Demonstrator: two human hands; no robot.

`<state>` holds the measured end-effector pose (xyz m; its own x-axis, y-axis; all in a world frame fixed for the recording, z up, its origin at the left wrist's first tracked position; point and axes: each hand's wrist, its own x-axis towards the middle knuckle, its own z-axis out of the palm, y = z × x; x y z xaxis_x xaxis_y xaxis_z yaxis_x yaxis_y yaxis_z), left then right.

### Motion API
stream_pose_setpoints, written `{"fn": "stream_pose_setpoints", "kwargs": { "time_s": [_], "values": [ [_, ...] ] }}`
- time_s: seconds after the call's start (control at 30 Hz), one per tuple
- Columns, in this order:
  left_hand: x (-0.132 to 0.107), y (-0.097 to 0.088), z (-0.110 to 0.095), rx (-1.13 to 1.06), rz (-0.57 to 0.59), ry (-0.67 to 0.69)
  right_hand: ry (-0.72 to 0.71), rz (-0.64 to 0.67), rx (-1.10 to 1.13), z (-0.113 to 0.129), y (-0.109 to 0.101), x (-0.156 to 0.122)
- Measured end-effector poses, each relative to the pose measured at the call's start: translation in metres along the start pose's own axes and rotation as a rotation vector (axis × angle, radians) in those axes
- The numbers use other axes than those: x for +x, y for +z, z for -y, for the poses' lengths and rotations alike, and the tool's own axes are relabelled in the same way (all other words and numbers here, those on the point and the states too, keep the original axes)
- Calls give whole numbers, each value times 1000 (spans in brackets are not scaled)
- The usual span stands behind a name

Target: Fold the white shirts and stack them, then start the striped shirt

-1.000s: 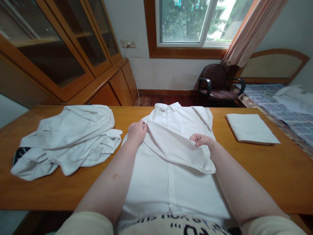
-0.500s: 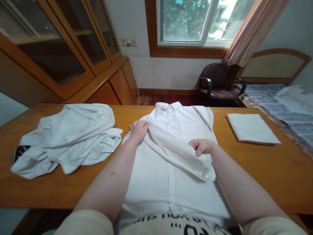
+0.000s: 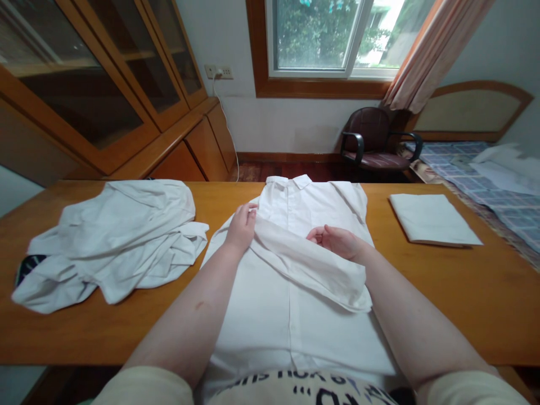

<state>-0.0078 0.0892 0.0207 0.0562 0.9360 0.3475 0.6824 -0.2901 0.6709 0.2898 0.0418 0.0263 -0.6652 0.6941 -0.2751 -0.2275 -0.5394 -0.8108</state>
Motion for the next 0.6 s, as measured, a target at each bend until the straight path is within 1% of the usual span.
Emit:
{"fn": "stream_pose_setpoints", "kwargs": {
  "time_s": [0.03, 0.07, 0.1, 0.13, 0.27, 0.33, 0.4, 0.47, 0.53, 0.6],
  "values": [
    [1, 0, 3, 25, -46, -100, -2, 5, 0, 0, -1, 0],
    [3, 1, 5, 45, -62, -185, -5, 12, -2, -1, -2, 0],
    [4, 1, 8, 53, -46, -248, -7, 20, -7, -2, -3, 0],
    [5, 0, 10, 49, -5, -287, -12, 24, -14, -2, -4, 1],
    [10, 1, 10, -48, 202, -333, -35, 24, -14, -5, -5, 2],
    [18, 2, 8, -64, 271, -424, -29, 30, 9, -6, -5, 3],
    [30, 3, 5, -35, 316, -547, -17, 41, 26, -7, -6, 4],
    [43, 3, 2, 8, 341, -628, -14, 48, 32, -8, -6, 4],
    [54, 3, -2, 44, 380, -649, -16, 50, 31, -8, -5, 4],
    [61, 3, -7, 87, 445, -639, -21, 51, 24, -7, -5, 3]
  ]
}}
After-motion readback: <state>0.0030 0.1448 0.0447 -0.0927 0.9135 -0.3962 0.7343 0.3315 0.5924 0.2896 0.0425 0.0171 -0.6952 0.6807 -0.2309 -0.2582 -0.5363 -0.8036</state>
